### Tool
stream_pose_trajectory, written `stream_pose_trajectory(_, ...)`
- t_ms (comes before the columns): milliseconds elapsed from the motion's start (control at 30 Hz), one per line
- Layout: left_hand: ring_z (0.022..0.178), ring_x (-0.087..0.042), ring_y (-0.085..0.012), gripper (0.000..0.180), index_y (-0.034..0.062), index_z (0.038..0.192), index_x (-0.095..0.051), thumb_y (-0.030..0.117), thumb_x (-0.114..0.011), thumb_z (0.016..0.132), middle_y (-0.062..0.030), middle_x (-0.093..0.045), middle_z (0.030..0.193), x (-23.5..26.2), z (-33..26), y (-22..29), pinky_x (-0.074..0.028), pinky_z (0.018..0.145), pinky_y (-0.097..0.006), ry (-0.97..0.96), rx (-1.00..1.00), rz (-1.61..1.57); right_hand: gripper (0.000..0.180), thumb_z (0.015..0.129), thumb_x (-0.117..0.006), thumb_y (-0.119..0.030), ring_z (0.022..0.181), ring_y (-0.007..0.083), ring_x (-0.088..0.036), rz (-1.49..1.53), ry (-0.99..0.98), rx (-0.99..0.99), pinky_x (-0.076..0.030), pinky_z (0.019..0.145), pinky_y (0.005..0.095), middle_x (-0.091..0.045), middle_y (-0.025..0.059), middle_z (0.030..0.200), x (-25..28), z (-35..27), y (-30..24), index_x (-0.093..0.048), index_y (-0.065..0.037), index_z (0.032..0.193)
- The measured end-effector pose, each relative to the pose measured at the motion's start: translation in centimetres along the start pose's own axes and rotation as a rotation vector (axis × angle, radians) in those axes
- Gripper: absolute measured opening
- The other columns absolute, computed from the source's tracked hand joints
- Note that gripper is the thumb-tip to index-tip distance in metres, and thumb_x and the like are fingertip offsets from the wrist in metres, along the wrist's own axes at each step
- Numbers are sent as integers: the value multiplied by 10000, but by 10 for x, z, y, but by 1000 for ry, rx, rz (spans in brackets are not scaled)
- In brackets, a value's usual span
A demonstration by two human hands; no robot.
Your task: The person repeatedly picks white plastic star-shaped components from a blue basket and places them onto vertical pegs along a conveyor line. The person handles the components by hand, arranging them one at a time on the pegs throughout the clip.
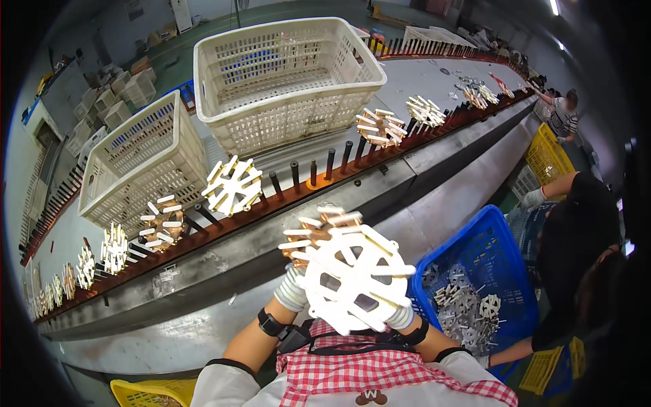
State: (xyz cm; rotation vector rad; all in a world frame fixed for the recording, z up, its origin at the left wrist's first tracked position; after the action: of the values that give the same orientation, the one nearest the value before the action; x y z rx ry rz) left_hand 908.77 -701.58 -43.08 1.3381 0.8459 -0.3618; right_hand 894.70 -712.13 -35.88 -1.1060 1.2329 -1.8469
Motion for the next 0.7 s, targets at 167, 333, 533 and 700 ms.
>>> stream_pose_trajectory(167,1195,-526,-244,569,62,1395,-353,331,-567,940,-116,-481,1354,46,28,0,-475,996,-393,334,-259,758,439,915,-563,-437,1077,277,-578,-29,235,51,-441,956,413,-584,118,1203,68,-3,-13,-583,-69,1153)
stream_pose_trajectory(333,1209,-503,-232,541,93,1381,-367,387,-516,952,-102,-473,1354,96,61,-13,-473,1007,-396,513,-423,1218,401,962,-525,-387,1046,279,-593,-160,336,148,-451,936,385,-600,139,1164,112,12,-21,-602,-18,1096)
stream_pose_trajectory(533,1049,-624,-262,249,164,1139,-641,255,-574,916,-76,-659,1129,107,136,15,-534,846,-422,799,-820,1818,440,914,-606,-424,1026,239,-611,-336,357,5,-466,907,363,-661,133,1058,152,2,29,-623,-13,1073)
stream_pose_trajectory(700,1183,-527,-296,427,140,1262,-556,392,-434,939,-64,-598,1267,178,228,17,-355,1040,-487,963,-125,1814,563,865,-643,-501,917,228,-658,-100,413,-68,-500,844,350,-686,134,979,186,15,18,-592,-5,1125)
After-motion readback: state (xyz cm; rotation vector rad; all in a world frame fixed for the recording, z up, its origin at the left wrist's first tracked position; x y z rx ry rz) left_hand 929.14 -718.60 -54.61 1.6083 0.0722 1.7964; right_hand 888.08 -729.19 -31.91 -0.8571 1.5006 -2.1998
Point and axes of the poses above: each hand's wrist, its own z-axis towards the middle knuckle, its own x-axis out of the back of the hand, y = z × x, the point moved 5 cm from there along z, towards the middle knuckle
